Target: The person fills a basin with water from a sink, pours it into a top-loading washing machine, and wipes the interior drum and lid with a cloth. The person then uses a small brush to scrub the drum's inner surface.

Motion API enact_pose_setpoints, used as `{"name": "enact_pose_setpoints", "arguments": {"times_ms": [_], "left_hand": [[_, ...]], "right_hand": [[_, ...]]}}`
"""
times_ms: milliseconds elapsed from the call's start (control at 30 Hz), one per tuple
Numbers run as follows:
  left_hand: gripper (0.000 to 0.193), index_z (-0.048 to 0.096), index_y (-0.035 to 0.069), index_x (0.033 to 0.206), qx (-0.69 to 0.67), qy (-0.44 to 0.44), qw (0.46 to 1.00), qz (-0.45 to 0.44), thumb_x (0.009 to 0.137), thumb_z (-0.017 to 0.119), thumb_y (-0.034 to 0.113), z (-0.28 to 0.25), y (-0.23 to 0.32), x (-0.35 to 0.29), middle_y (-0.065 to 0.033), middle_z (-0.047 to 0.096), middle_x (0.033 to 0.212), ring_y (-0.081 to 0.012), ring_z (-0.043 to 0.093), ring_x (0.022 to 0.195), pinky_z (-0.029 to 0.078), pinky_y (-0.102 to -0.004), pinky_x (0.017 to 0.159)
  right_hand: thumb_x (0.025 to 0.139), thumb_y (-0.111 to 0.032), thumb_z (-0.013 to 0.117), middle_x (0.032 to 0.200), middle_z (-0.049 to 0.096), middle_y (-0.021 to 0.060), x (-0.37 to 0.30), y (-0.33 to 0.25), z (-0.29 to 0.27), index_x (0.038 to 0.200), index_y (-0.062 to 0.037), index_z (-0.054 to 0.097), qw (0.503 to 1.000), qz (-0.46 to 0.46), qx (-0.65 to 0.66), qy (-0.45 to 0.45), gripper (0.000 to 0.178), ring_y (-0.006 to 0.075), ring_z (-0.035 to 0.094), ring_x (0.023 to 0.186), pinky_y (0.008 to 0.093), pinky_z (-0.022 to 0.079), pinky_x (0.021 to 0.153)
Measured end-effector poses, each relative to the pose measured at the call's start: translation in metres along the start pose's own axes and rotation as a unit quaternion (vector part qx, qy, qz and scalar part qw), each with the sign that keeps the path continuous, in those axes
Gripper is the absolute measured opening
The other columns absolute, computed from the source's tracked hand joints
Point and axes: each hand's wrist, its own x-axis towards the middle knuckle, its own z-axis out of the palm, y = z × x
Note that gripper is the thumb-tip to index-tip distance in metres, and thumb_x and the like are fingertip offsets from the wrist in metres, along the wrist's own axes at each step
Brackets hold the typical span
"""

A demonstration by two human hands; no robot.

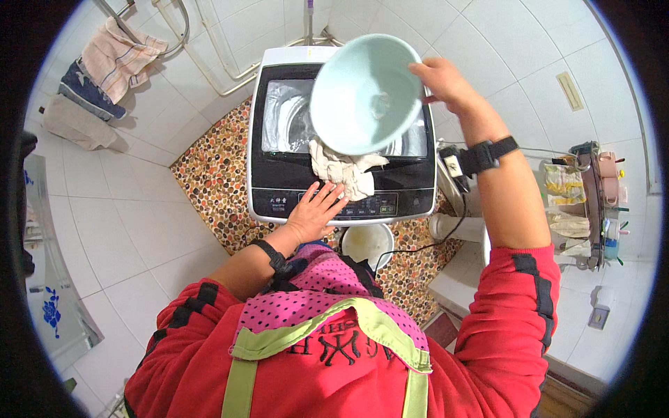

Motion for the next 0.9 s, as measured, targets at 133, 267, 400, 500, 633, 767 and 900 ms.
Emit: {"name": "enact_pose_setpoints", "arguments": {"times_ms": [133,267,400,500,633,767,900], "left_hand": [[0.088,0.040,0.017,0.147,0.015,0.016,1.000,0.004,0.070,0.077,0.041,0.002,0.000,-0.001,-0.0106,0.029,0.157,-0.0308,0.029,0.142,0.016,-0.0508,0.118],[0.086,0.040,0.018,0.147,0.024,0.006,1.000,0.003,0.072,0.076,0.042,0.006,0.000,0.000,-0.0109,0.027,0.157,-0.0313,0.025,0.144,0.014,-0.0502,0.119],[0.087,0.040,0.017,0.146,0.011,0.006,1.000,0.002,0.072,0.075,0.044,0.003,0.000,0.001,-0.0119,0.028,0.157,-0.0322,0.025,0.144,0.015,-0.0502,0.118],[0.087,0.044,0.016,0.142,-0.033,0.024,0.999,-0.012,0.067,0.078,0.044,-0.007,0.003,0.005,-0.0133,0.032,0.154,-0.0334,0.030,0.141,0.019,-0.0501,0.117],[0.080,0.050,0.018,0.138,-0.020,0.142,0.988,-0.049,0.066,0.082,0.031,-0.022,0.016,0.030,-0.0156,0.037,0.149,-0.0335,0.038,0.133,0.028,-0.0514,0.108],[0.069,0.060,0.019,0.127,0.078,0.099,0.982,-0.141,0.063,0.084,0.033,-0.034,0.015,0.073,-0.0128,0.033,0.153,-0.0360,0.031,0.139,0.029,-0.0567,0.110],[0.044,0.063,0.009,0.114,-0.134,0.181,0.925,-0.306,0.073,0.072,0.022,-0.055,-0.043,0.067,-0.0149,0.067,0.112,-0.0397,0.064,0.100,0.052,-0.0431,0.087]], "right_hand": [[0.095,-0.035,0.055,0.101,0.063,0.0083,-0.041,0.040,-0.055,0.113,0.0000,0.063,0.998,0.063,0.024,0.015,0.040,0.0188,0.061,0.089,0.0374,0.055,0.074],[0.095,-0.033,0.056,0.096,0.064,0.0085,-0.083,0.084,-0.092,0.108,0.0021,0.064,0.992,0.082,0.007,0.100,0.038,0.0194,0.063,0.087,0.0382,0.057,0.073],[0.092,-0.033,0.057,0.084,0.068,0.0152,-0.108,0.117,-0.109,0.097,0.0027,0.068,0.971,0.051,-0.158,0.171,0.038,0.0279,0.067,0.078,0.0423,0.054,0.072],[0.089,-0.034,0.057,0.084,0.068,0.0222,-0.123,0.130,-0.113,0.093,0.0021,0.069,0.922,0.015,-0.333,0.196,0.038,0.0367,0.067,0.081,0.0466,0.052,0.076],[0.089,-0.035,0.056,0.088,0.067,0.0248,-0.139,0.132,-0.100,0.094,0.0016,0.070,0.923,0.005,-0.334,0.192,0.039,0.0403,0.066,0.086,0.0486,0.050,0.078],[0.089,-0.033,0.055,0.091,0.068,0.0242,-0.146,0.117,-0.075,0.097,0.0014,0.069,0.932,-0.016,-0.319,0.173,0.038,0.0400,0.066,0.087,0.0482,0.051,0.078],[0.089,-0.033,0.055,0.089,0.068,0.0216,-0.151,0.085,-0.046,0.092,0.0005,0.068,0.949,-0.070,-0.267,0.150,0.036,0.0394,0.066,0.086,0.0487,0.051,0.077]]}}
